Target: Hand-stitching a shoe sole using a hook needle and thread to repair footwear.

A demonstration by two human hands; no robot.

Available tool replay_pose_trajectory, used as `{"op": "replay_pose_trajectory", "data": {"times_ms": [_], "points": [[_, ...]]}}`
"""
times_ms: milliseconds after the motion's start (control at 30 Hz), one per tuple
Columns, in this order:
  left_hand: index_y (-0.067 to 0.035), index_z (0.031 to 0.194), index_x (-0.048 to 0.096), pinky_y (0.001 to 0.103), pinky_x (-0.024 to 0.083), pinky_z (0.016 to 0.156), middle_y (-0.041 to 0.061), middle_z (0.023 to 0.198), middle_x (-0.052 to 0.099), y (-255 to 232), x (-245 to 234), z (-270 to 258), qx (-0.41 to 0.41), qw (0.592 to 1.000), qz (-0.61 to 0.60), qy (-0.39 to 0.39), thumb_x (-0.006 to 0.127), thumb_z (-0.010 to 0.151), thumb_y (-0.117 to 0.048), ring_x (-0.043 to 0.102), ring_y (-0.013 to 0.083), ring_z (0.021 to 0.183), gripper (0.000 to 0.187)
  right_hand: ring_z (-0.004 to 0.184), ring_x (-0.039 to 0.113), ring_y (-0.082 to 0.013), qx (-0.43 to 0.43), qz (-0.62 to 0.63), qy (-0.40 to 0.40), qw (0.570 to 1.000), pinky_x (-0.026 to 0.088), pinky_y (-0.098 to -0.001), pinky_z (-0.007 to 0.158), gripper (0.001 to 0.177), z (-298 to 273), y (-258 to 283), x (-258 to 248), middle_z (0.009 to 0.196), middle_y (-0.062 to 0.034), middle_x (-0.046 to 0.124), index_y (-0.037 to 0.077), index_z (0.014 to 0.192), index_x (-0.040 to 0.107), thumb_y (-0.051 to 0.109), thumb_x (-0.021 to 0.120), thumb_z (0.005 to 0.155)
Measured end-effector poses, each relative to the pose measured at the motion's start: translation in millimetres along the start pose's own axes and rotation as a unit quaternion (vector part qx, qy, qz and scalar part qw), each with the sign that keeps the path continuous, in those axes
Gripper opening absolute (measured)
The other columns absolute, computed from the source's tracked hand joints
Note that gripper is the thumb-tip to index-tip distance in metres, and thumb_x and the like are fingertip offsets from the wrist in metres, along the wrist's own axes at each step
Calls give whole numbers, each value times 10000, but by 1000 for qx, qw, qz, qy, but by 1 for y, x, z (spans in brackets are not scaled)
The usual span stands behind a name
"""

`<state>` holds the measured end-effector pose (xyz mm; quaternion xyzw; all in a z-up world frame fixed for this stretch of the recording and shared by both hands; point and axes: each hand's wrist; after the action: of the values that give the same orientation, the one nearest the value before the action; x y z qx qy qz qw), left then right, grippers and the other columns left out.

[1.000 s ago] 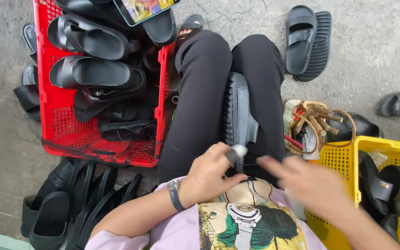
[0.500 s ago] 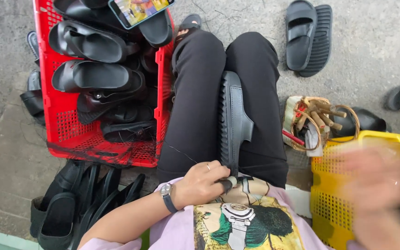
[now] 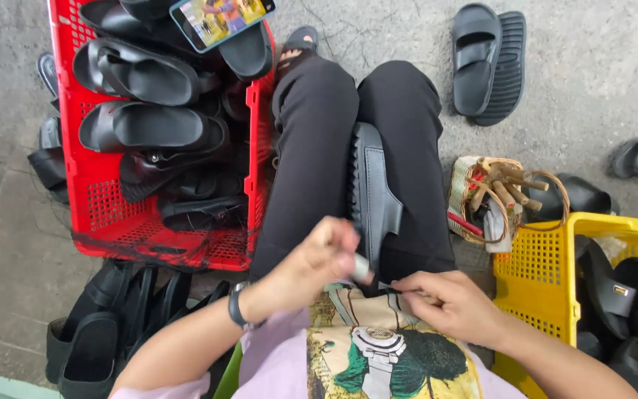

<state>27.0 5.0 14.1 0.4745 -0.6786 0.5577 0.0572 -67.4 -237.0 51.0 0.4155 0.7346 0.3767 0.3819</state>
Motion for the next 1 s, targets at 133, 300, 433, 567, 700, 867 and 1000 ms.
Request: {"op": "replay_pose_trajectory", "data": {"times_ms": [133, 300, 433, 567, 700, 867, 1000], "points": [[1, 1195, 617, 226, 457, 779, 73, 1049, 625, -34, -3, 37, 35, 997, 62, 39, 386, 1013, -196, 551, 120, 928, 354, 367, 504, -71, 18, 45, 20, 999, 378, -223, 358, 166, 11, -2, -2, 513, 22, 695, 37, 838, 740, 46, 631, 713], [59, 982, 656, 176, 308, 504, -36, 632, 408, -29, -20, 77, 119, 984, -53, -118, 416, 1017, -186, 349, 59, 556, 345, 399, 514, -84, -20, 30, 4, 999, 391, -229, 385, 169, 35, -12, 5, 585, 19, 706, 40, 876, 725, 33, 627, 737], [24, 868, 636, 224, 514, 597, 50, 762, 624, -82, -37, 47, 15, 968, 182, -171, 473, 954, -218, 626, 130, 649, 304, 550, 611, -181, -79, -222, 24, 972, 473, -297, 509, 332, 28, -11, 1, 837, 6, 638, 127, 1094, 602, 300, 639, 814], [71, 938, 604, 435, 405, 928, 227, 1140, 492, -70, -19, 20, 237, 663, 660, -261, 664, 727, -5, 494, 391, 1034, 232, 641, 550, -115, -187, -408, -25, 893, 447, -237, 511, 485, 22, -3, 0, 933, -12, 484, 156, 1242, 543, 97, 561, 762], [81, 1168, 533, 349, 467, 962, 207, 1295, 462, -26, 12, 2, 204, 827, 511, -117, 814, 686, -157, 556, 332, 1138, 607, 627, 529, -132, -195, -456, -14, 868, 433, -257, 527, 498, 22, 3, -2, 883, -8, 497, 179, 1234, 569, 127, 574, 739], [94, 1045, 562, 331, 530, 813, 166, 1248, 480, 4, 13, 11, 210, 841, 481, -131, 832, 649, -145, 626, 301, 944, 536, 611, 484, -132, -213, -533, 1, 819, 408, -233, 478, 508, 23, 14, -2, 840, -14, 485, 122, 1232, 568, 155, 587, 725], [73, 1097, 554, 334, 509, 849, 175, 1236, 491, 12, 11, 15, 243, 837, 469, -145, 852, 617, -130, 602, 317, 998, 600, 691, 557, -184, -239, -473, -18, 848, 460, -275, 566, 264, 37, -2, 18, 969, -85, 567, 50, 1012, 546, 153, 550, 769]]}}
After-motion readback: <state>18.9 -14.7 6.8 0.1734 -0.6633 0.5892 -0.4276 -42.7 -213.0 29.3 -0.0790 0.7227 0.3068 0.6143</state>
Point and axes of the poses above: each hand's wrist, its own z-axis towards the middle knuckle, its own x-axis out of the palm, y = z × x
